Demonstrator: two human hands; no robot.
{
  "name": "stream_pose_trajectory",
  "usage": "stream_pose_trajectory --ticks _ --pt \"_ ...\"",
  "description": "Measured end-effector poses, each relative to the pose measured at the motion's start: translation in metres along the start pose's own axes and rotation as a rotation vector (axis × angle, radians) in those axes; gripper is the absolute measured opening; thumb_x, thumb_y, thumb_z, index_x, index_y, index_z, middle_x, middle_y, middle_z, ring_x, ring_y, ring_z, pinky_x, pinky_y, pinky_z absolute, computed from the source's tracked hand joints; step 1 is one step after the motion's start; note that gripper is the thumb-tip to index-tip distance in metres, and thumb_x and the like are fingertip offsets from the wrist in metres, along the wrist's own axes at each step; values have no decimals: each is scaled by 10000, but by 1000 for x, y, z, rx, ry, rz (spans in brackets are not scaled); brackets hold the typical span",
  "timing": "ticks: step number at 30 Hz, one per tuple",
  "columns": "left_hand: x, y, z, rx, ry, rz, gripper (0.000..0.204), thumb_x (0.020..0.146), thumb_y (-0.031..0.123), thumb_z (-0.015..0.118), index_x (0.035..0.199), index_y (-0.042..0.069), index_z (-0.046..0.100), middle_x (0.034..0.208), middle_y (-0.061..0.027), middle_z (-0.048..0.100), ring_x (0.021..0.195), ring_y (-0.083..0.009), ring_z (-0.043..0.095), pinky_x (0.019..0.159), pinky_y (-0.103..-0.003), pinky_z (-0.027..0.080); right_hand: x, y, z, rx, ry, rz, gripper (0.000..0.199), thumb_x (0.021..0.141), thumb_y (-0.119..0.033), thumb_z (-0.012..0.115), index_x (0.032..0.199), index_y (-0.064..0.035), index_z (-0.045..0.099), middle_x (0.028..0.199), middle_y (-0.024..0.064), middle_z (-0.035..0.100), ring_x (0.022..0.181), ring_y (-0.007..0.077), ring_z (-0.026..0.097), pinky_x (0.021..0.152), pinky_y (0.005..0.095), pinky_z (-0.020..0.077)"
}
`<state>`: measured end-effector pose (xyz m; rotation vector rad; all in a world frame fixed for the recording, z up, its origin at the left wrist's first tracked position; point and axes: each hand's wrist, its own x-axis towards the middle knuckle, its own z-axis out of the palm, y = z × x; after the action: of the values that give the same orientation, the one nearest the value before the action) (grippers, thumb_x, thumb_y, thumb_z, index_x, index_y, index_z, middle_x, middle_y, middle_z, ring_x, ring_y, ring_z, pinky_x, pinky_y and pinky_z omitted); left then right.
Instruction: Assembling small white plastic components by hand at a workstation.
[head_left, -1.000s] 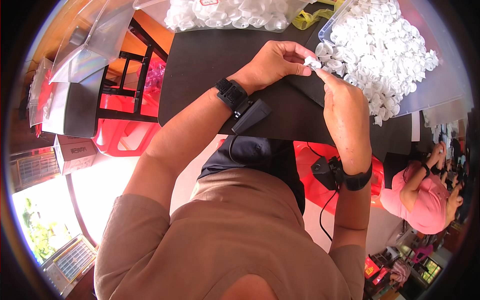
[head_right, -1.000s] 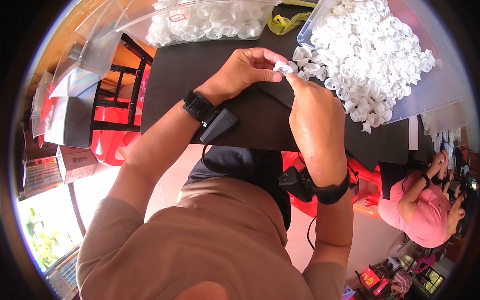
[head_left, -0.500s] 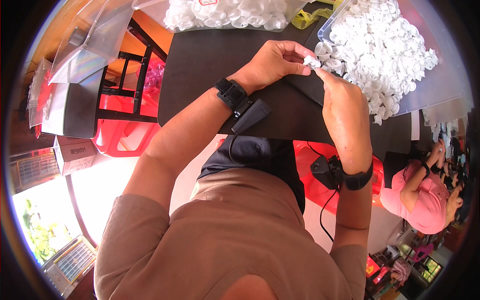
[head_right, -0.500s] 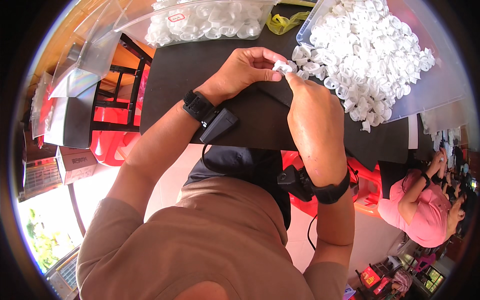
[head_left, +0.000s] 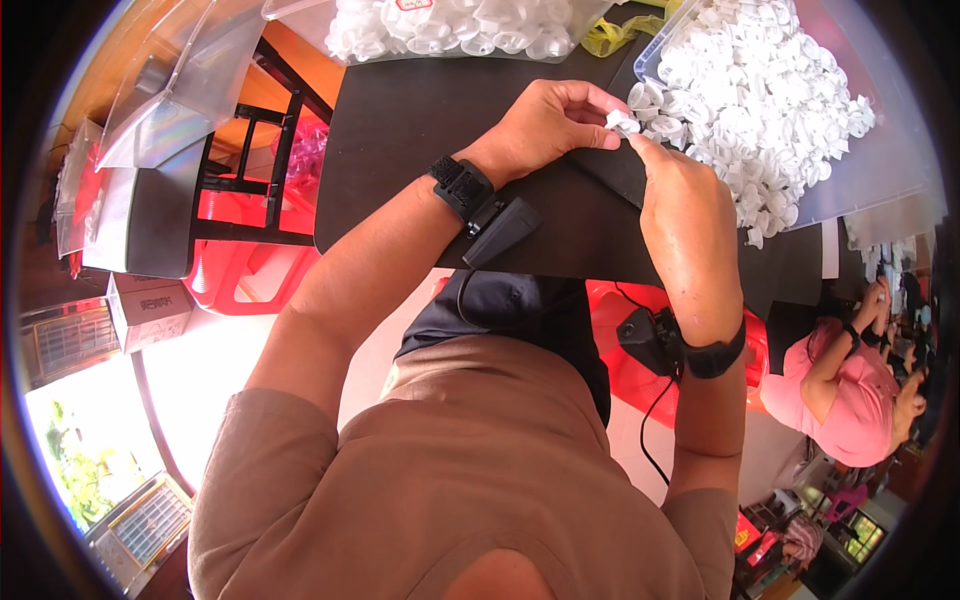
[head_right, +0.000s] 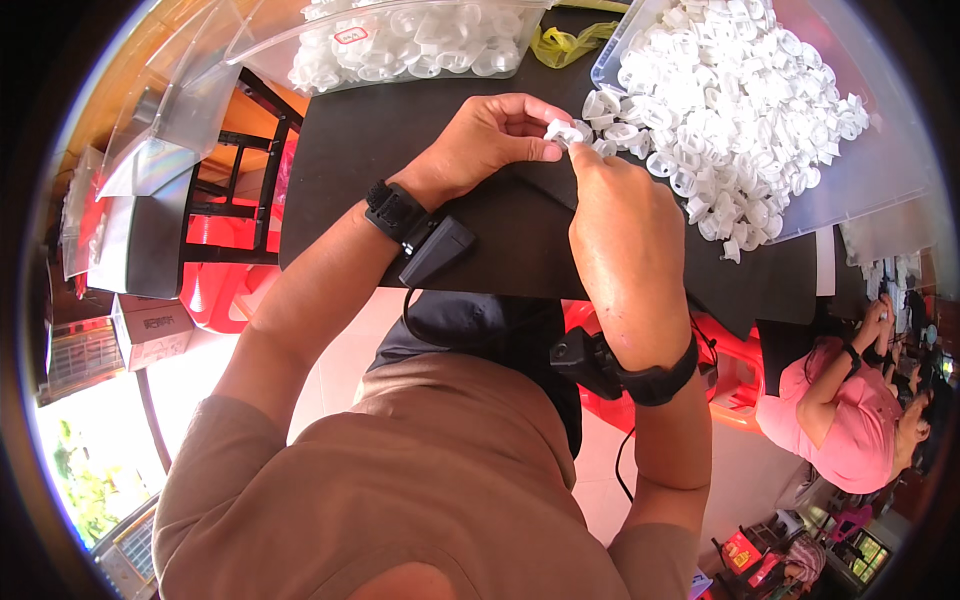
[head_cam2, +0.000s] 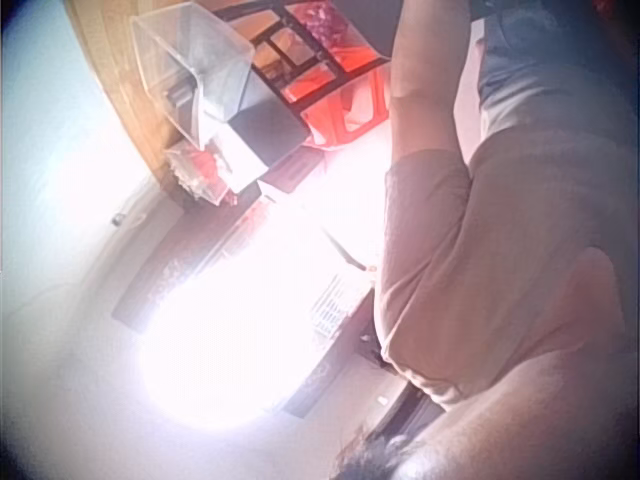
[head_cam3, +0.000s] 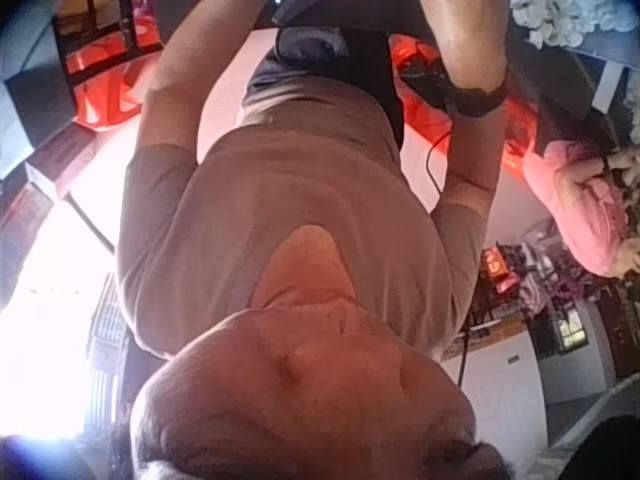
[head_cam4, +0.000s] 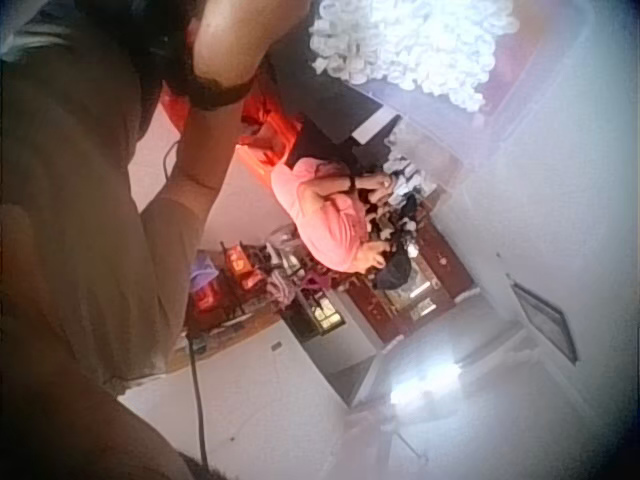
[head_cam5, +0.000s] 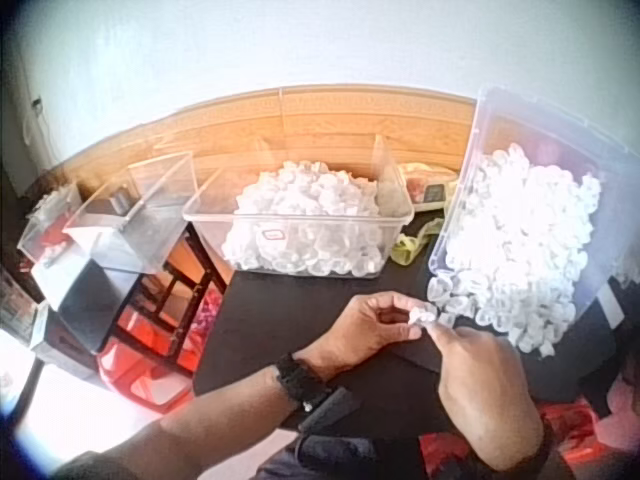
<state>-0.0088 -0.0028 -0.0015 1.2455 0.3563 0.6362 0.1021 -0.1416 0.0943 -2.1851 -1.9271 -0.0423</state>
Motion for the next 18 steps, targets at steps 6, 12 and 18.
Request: stream_pose_trajectory --ticks 6,12,18 --pt "0 -1 0 9 -11 11 294 819 -30 715 1105 -5 653 1054 -88 688 970 -142 653 896 -279 530 1 1 1 -37 -13 -10 280 897 -24 507 1131 -61 657 872 211 662 790 385 645 689 464 509" --pt "-2 1 2 88 6 -10 293 821 -32 710 1108 -7 660 1026 -89 694 944 -135 659 880 -269 532 0 5 1 -50 -42 -26 303 885 -13 511 1142 -73 661 898 174 672 793 370 648 684 457 512" --pt "-1 -3 1 139 13 1 282 816 -39 708 1094 -10 668 1011 -91 700 929 -129 662 860 -261 536 2 5 2 -128 -75 -59 331 855 4 520 1142 -76 665 879 154 669 774 355 645 675 453 509"
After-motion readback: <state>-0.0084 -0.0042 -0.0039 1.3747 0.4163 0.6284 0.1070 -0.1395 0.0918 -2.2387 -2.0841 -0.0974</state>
